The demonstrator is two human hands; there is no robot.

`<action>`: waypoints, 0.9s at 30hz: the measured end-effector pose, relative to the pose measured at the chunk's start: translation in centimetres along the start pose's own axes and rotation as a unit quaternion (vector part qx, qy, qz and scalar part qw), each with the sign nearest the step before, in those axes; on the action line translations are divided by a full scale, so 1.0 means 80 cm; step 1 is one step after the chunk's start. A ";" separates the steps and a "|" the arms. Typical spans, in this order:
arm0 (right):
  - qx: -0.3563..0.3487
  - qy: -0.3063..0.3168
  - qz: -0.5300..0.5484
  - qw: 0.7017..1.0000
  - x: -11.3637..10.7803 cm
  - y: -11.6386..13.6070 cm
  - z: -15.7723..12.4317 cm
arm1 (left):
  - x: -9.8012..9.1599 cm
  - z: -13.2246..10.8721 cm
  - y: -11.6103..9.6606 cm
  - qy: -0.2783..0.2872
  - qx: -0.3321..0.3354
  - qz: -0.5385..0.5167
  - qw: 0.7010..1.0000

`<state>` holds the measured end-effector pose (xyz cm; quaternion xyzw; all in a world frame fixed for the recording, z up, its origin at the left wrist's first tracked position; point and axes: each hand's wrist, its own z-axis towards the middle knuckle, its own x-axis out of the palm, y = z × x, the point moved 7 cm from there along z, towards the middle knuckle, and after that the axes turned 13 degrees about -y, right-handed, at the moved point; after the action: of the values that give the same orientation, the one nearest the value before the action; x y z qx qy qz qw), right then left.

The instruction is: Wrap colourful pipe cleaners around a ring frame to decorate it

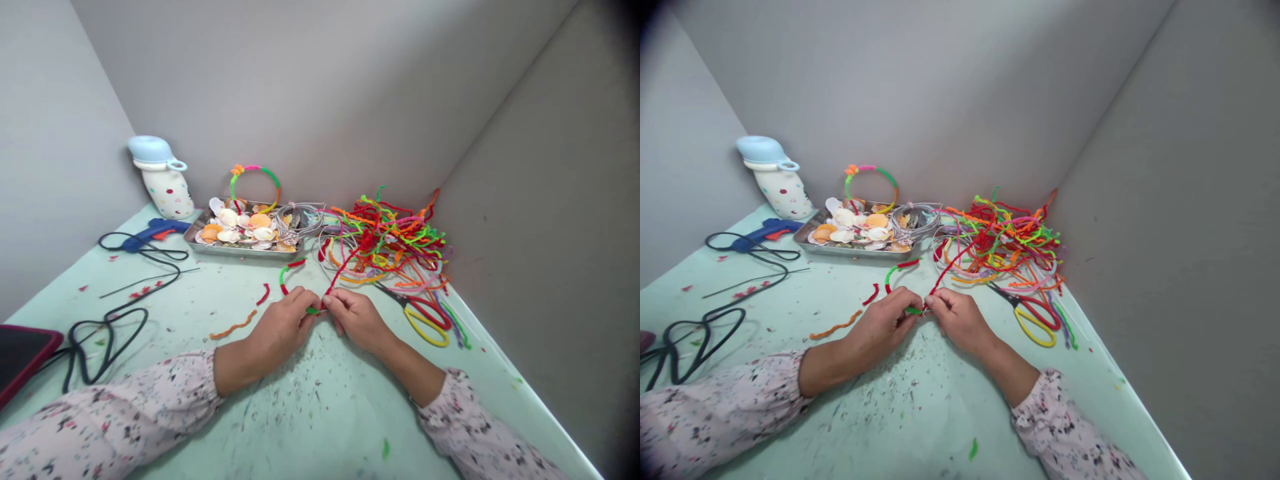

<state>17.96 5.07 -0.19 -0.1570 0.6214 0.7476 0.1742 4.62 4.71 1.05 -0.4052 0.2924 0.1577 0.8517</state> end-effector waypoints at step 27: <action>0.041 -0.003 0.041 0.998 -0.002 -0.004 0.004 | 0.000 -0.004 0.004 -0.002 -0.011 0.005 1.000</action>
<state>18.20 5.39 -0.35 -0.1217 0.6573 0.7283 0.1511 4.34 4.66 0.65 -0.4128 0.2910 0.1656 0.8471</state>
